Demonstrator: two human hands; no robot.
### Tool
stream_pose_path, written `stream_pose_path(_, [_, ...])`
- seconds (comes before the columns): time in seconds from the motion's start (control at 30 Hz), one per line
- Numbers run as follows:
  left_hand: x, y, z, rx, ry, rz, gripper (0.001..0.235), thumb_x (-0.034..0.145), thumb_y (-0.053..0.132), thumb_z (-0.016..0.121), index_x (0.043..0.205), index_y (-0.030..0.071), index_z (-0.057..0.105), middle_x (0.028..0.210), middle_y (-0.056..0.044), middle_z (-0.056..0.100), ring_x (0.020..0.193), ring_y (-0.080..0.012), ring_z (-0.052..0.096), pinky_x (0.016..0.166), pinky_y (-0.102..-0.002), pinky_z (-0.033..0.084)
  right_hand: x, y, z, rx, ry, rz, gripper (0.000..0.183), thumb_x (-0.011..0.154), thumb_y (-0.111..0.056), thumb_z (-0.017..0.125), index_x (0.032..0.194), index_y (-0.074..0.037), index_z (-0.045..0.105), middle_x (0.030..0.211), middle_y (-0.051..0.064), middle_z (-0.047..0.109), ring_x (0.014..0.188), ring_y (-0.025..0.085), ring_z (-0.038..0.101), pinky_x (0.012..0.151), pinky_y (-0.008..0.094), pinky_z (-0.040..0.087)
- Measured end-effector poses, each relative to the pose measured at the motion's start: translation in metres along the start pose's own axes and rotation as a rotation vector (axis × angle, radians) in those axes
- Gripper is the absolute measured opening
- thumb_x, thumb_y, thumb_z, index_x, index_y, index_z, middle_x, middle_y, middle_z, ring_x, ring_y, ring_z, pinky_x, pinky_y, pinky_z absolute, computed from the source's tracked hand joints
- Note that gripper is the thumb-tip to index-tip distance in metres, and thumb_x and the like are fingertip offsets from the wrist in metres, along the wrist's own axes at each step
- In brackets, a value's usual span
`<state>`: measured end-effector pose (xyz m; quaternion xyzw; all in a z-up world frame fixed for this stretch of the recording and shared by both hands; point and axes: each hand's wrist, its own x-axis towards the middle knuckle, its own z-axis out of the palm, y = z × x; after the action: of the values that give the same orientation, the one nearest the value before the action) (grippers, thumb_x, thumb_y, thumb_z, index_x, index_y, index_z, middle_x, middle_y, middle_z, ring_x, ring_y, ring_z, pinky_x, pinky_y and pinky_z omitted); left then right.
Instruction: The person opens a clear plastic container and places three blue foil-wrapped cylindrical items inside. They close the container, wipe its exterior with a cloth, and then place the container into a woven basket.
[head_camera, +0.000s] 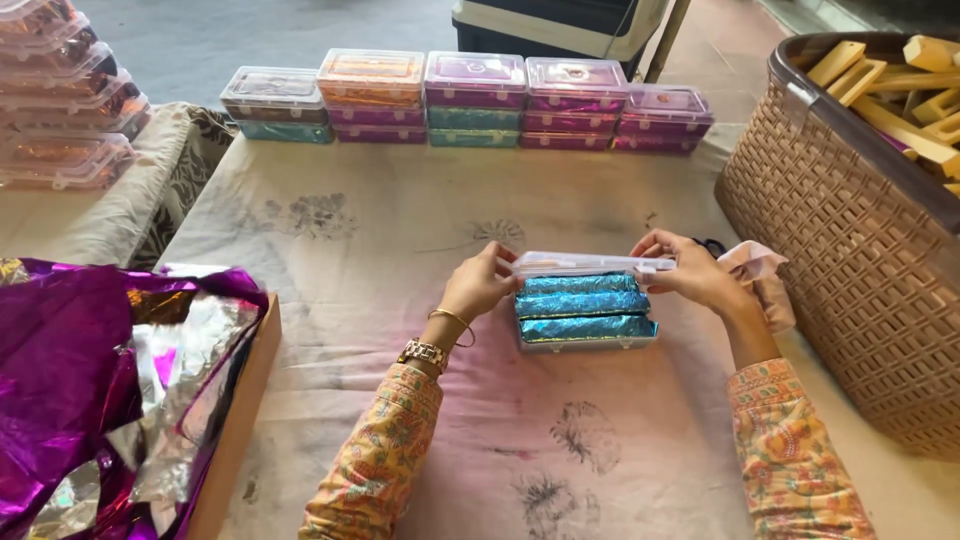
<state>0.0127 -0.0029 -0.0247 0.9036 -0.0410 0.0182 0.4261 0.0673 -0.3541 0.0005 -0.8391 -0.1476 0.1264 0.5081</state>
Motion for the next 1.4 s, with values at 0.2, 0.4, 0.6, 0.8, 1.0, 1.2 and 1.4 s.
stream_pose_path(0.2, [0.001, -0.006, -0.029, -0.184, -0.302, 0.146, 0.042, 0.086, 0.021, 0.071, 0.125, 0.012, 0.058, 0.106, -0.005, 0.077, 0.091, -0.0240, 0.076, 0.075, -0.038, 0.063, -0.004, -0.008, -0.002, -0.165, -0.011, -0.104, 0.024, 0.082, -0.011, 0.079, 0.102, -0.002, 0.070, 0.096, 0.007, 0.075, 0.090, 0.014, 0.071, 0.077, 0.030, 0.057])
stream_pose_path(0.4, [-0.011, 0.010, -0.048, 0.308, 0.061, 0.401, 0.024, 0.103, 0.026, 0.061, 0.124, 0.022, 0.073, 0.121, -0.004, 0.079, 0.106, -0.0238, 0.075, 0.089, -0.036, 0.058, -0.017, -0.028, -0.001, -0.223, 0.050, 0.047, 0.025, 0.087, -0.002, 0.060, 0.098, -0.011, 0.081, 0.096, 0.002, 0.078, 0.091, 0.016, 0.072, 0.077, 0.034, 0.059])
stream_pose_path(0.6, [-0.024, 0.042, 0.008, 0.467, -0.156, 0.482, 0.087, 0.091, 0.073, 0.052, 0.158, 0.020, 0.033, 0.165, -0.015, 0.028, 0.152, -0.0357, 0.024, 0.116, -0.069, 0.019, -0.032, -0.058, 0.021, -0.891, 0.101, -0.181, 0.024, 0.088, -0.009, 0.060, 0.093, -0.016, 0.082, 0.107, 0.000, 0.073, 0.093, 0.027, 0.072, 0.084, 0.040, 0.056])
stream_pose_path(0.8, [-0.024, 0.014, 0.040, 0.524, -0.305, 0.349, 0.102, 0.082, 0.084, 0.043, 0.165, 0.028, 0.018, 0.173, -0.011, 0.002, 0.158, -0.0368, -0.006, 0.108, -0.086, 0.001, -0.033, -0.063, 0.033, -0.970, 0.149, -0.212, 0.019, 0.086, -0.012, 0.062, 0.090, -0.011, 0.081, 0.110, 0.002, 0.073, 0.101, 0.028, 0.070, 0.090, 0.042, 0.055])
stream_pose_path(1.0, [-0.033, 0.029, 0.027, 0.557, -0.338, 0.406, 0.130, 0.069, 0.082, 0.074, 0.162, 0.018, 0.010, 0.169, -0.018, 0.001, 0.155, -0.0439, -0.008, 0.104, -0.087, 0.002, -0.037, -0.068, 0.045, -0.993, 0.156, -0.338, 0.020, 0.084, -0.011, 0.061, 0.089, -0.006, 0.081, 0.114, 0.006, 0.074, 0.106, 0.030, 0.069, 0.095, 0.041, 0.054])
stream_pose_path(1.2, [-0.036, 0.030, 0.028, 0.681, -0.278, 0.461, 0.146, 0.044, 0.039, 0.102, 0.162, 0.025, 0.018, 0.169, -0.015, 0.012, 0.153, -0.0492, 0.015, 0.117, -0.068, 0.028, -0.035, -0.065, 0.035, -0.918, 0.097, -0.266, 0.021, 0.083, -0.011, 0.064, 0.094, -0.004, 0.080, 0.118, 0.009, 0.073, 0.106, 0.032, 0.069, 0.095, 0.041, 0.053])
stream_pose_path(1.4, [-0.039, 0.061, -0.040, 0.261, -0.253, 0.469, 0.074, 0.069, 0.037, 0.090, 0.137, 0.021, 0.067, 0.122, -0.016, 0.074, 0.109, -0.0351, 0.073, 0.094, -0.042, 0.057, -0.059, -0.117, 0.028, -0.628, 0.008, -0.380, 0.040, 0.091, -0.040, 0.070, 0.113, -0.008, 0.077, 0.116, 0.010, 0.074, 0.108, 0.030, 0.070, 0.093, 0.041, 0.054])
